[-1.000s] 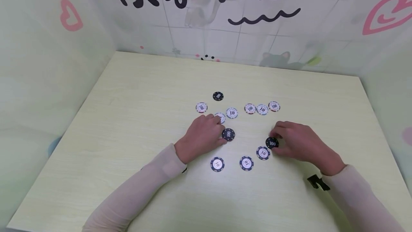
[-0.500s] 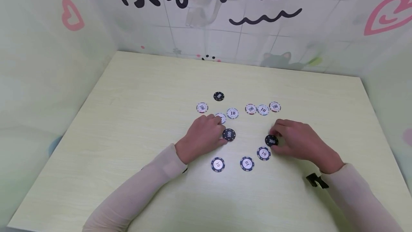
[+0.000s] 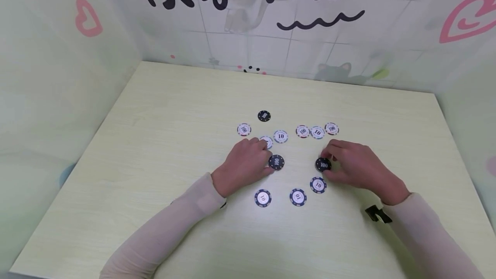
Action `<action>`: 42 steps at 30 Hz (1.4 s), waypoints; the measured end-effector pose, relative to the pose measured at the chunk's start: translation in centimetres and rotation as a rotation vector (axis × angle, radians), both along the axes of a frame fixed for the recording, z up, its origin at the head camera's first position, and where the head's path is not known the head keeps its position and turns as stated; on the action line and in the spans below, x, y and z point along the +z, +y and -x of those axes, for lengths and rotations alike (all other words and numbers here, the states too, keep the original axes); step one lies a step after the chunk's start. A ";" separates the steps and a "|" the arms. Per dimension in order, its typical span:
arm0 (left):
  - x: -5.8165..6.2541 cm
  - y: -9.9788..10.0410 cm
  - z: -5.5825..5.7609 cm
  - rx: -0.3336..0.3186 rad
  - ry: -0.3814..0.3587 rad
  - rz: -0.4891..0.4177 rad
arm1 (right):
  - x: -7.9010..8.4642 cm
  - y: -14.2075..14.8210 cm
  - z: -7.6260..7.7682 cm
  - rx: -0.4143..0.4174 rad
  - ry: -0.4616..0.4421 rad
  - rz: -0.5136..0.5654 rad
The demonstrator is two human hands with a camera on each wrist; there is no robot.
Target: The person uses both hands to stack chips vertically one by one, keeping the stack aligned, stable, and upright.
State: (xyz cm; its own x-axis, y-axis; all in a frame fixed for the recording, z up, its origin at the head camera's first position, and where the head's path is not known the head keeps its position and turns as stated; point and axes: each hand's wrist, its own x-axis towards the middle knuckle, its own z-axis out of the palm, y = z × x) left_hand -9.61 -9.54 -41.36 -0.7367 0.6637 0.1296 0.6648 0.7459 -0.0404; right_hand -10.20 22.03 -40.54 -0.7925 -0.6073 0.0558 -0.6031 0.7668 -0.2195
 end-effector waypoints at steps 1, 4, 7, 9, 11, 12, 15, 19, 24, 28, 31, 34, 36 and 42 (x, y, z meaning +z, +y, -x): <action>0.0 0.0 0.0 0.001 0.001 0.003 | 0.0 -0.1 0.1 0.001 0.002 0.001; -0.1 0.0 0.0 0.003 0.000 0.008 | -0.1 -0.3 0.2 0.003 0.007 0.005; -0.1 0.0 0.0 0.004 -0.003 0.006 | 0.0 -0.7 0.4 0.008 0.011 0.008; -0.1 0.0 0.0 0.003 -0.002 0.005 | 0.1 -1.0 0.5 0.011 0.013 0.007; -0.2 0.0 0.0 0.002 0.000 0.005 | 0.2 -1.3 0.6 0.018 0.016 0.006; -0.2 0.0 0.0 0.002 0.002 0.005 | 0.2 -1.4 0.6 0.019 0.018 0.005; -0.2 0.0 0.0 0.002 0.005 0.007 | 0.3 -1.8 0.7 0.030 0.020 0.007; -0.2 -0.1 -0.1 0.003 0.003 0.007 | 0.3 -2.4 0.8 0.046 0.022 0.015; -0.1 -0.1 -0.2 0.000 0.012 0.008 | 0.6 -3.1 0.8 0.056 0.025 0.007; -0.1 -0.1 -0.2 -0.001 0.015 0.014 | 0.7 -3.6 0.9 0.067 0.030 0.008; -0.1 -0.1 -0.2 0.002 0.010 0.021 | 0.8 -4.0 0.9 0.077 0.030 0.012; 0.0 -0.1 -0.2 0.005 0.005 0.026 | 1.0 -4.4 1.0 0.083 0.030 0.009; 0.0 0.0 -0.2 0.006 0.005 0.028 | 1.0 -4.6 1.0 0.086 0.031 0.006; -0.1 -0.1 -0.3 0.003 0.015 0.034 | 1.0 -5.2 1.2 0.095 0.026 0.000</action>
